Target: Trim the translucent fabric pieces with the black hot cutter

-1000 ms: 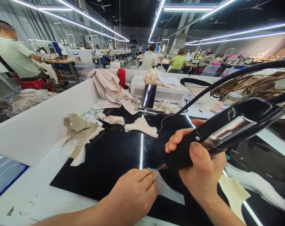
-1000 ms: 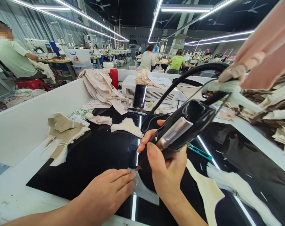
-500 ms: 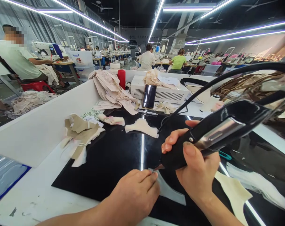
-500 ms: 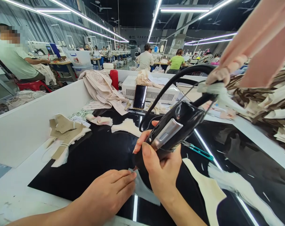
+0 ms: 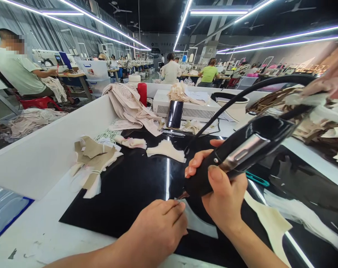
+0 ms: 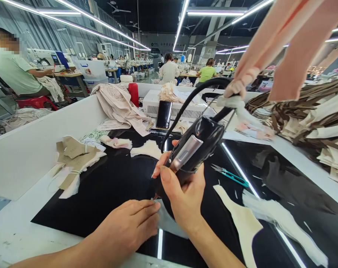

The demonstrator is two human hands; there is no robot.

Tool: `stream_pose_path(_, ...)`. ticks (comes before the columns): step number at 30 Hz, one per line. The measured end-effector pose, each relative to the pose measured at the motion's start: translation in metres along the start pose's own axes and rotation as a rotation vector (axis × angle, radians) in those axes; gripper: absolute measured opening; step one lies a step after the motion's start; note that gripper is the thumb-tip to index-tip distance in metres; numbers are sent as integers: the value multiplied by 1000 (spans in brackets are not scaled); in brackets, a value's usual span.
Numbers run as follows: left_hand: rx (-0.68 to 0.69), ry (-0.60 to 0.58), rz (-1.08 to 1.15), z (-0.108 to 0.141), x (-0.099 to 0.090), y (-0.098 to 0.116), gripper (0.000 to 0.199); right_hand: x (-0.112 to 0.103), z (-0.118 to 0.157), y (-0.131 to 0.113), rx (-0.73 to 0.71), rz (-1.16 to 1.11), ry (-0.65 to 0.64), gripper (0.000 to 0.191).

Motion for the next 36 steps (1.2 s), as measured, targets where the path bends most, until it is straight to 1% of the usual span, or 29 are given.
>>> stream_pose_path(4,-26,-58,61,0,-1,0,31,-9,-1,-15,-17,-15,23,43)
stream_pose_path(8,-25,-91,80,0,-6,0,34,-25,5,-36,-16,18,53,42)
stream_pose_path(13,-16,-116,78,-2,-12,-1,31,-44,17,-51,-31,83,96,42)
stream_pose_path(16,-11,-98,88,-2,-14,-2,30,-49,21,-54,-27,91,121,43)
stream_pose_path(20,-16,-70,102,-3,-17,-5,31,-48,23,-53,-29,73,118,41)
stream_pose_path(26,23,-5,85,-10,-23,-9,17,-49,26,-52,-54,80,84,39)
stream_pose_path(28,35,-26,118,-15,-24,-8,15,-50,28,-52,-52,87,86,39)
stream_pose_path(31,48,-103,193,-24,-20,-6,14,-50,29,-50,-40,96,99,42)
stream_pose_path(33,43,-145,244,-30,-15,-4,20,-50,28,-49,-36,100,118,44)
stream_pose_path(36,-14,-184,317,-36,-6,-2,26,-51,29,-48,-26,109,133,45)
Point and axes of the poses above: each hand's wrist, its own z-axis away from the middle knuckle, its own x-axis out of the palm, y = z × x, the point moved 1 cm from there along -z, towards the middle knuckle, and after that the axes turned 1 degree about z, right-handed, at the moved point
